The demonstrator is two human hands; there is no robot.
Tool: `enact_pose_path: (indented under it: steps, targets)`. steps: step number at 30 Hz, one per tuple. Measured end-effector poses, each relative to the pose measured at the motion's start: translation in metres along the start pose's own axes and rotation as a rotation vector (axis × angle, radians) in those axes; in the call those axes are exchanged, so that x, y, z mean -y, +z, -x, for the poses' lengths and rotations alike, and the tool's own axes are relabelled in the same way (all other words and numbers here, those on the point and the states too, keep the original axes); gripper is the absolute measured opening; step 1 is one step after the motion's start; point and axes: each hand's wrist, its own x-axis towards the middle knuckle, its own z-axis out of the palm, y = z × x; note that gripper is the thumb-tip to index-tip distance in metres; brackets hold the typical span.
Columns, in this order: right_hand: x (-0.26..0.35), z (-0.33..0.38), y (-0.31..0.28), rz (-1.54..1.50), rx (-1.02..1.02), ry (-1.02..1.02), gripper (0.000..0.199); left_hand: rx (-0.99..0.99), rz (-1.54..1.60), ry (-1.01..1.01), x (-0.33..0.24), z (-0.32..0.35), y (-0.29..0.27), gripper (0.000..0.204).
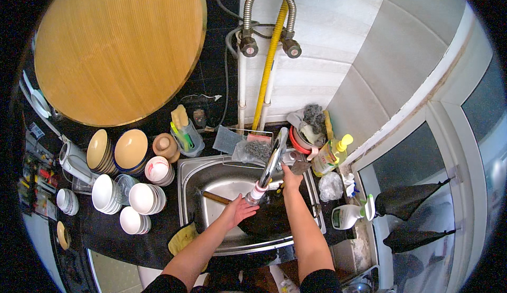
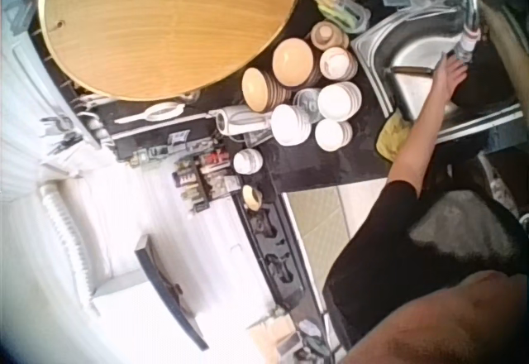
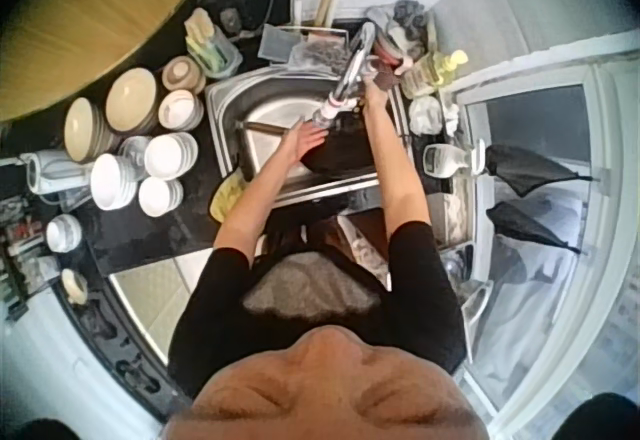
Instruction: The person scrubs a black frying pan with a metal scraper and a sponge under running water in a kitchen sink. They repeatedly scrape the pan's surface and rinse it, then briefly scrub a second pan before returning to the first one.
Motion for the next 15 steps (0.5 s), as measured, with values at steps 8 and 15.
enact_pose_path:
  steps: [8, 15]
  targets:
    - [0.020, 0.029, -0.038, 0.060, 0.135, 0.013, 0.049, -0.021, 0.130, -0.085, 0.015, -0.054, 0.023, 0.055]
    - [0.015, 0.044, -0.062, 0.011, 0.276, 0.148, 0.028, 0.060, 0.058, -0.043, 0.018, -0.067, 0.014, 0.054]
